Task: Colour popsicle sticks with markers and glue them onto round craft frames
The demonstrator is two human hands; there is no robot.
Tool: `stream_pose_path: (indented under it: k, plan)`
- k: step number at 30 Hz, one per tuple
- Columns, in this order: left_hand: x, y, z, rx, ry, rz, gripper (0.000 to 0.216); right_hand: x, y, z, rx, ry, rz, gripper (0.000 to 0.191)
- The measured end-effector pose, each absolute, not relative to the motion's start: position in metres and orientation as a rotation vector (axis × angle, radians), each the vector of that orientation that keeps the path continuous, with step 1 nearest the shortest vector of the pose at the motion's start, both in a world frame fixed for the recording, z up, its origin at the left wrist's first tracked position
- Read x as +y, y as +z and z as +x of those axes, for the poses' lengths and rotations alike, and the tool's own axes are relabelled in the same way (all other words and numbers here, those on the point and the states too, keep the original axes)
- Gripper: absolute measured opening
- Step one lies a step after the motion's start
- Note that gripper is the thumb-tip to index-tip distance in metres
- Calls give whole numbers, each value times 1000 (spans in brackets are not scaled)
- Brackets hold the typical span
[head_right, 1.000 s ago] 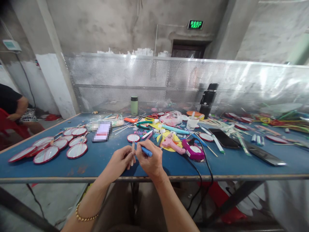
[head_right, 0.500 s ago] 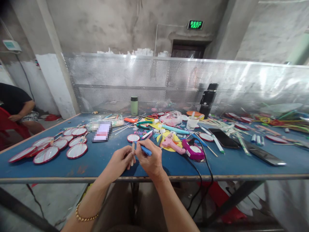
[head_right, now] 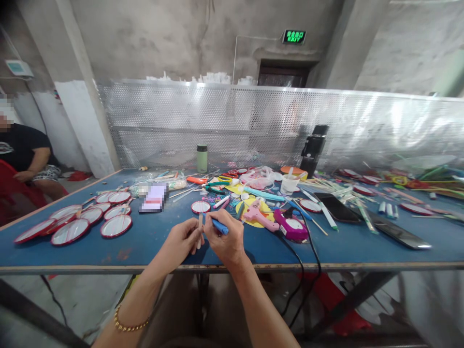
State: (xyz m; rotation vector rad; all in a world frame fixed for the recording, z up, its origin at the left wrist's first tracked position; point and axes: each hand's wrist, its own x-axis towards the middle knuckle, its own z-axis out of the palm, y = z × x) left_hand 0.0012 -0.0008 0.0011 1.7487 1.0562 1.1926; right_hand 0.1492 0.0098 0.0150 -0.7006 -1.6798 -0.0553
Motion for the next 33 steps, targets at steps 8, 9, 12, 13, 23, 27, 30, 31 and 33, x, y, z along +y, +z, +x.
stream_pose_path:
  k: [8, 9, 12, 13, 23, 27, 30, 31, 33]
  plan:
    - [0, 0, 1, 1048, 1197, 1753, 25, 10, 15, 149, -1693, -49, -691, 13]
    - [0, 0, 1, 1050, 1197, 1753, 26, 10, 15, 149, -1692, -53, -687, 12]
    - [0, 0, 1, 1054, 1195, 1757, 26, 10, 15, 149, -1693, -60, -668, 12]
    - [0, 0, 1, 1054, 1194, 1758, 26, 9, 15, 149, -1695, -60, -665, 12]
    - [-2, 0, 0, 1044, 1188, 1759, 25, 9, 13, 150, -1707, -37, -655, 11]
    - [-2, 0, 1, 1049, 1192, 1760, 25, 10, 13, 150, -1712, -37, -653, 11]
    - [-2, 1, 2, 1054, 1195, 1758, 25, 10, 13, 150, -1710, -54, -651, 11]
    - [-2, 1, 2, 1056, 1195, 1758, 24, 10, 13, 150, -1712, -52, -646, 11]
    - [-2, 1, 2, 1060, 1196, 1760, 24, 10, 13, 150, -1712, -47, -637, 11]
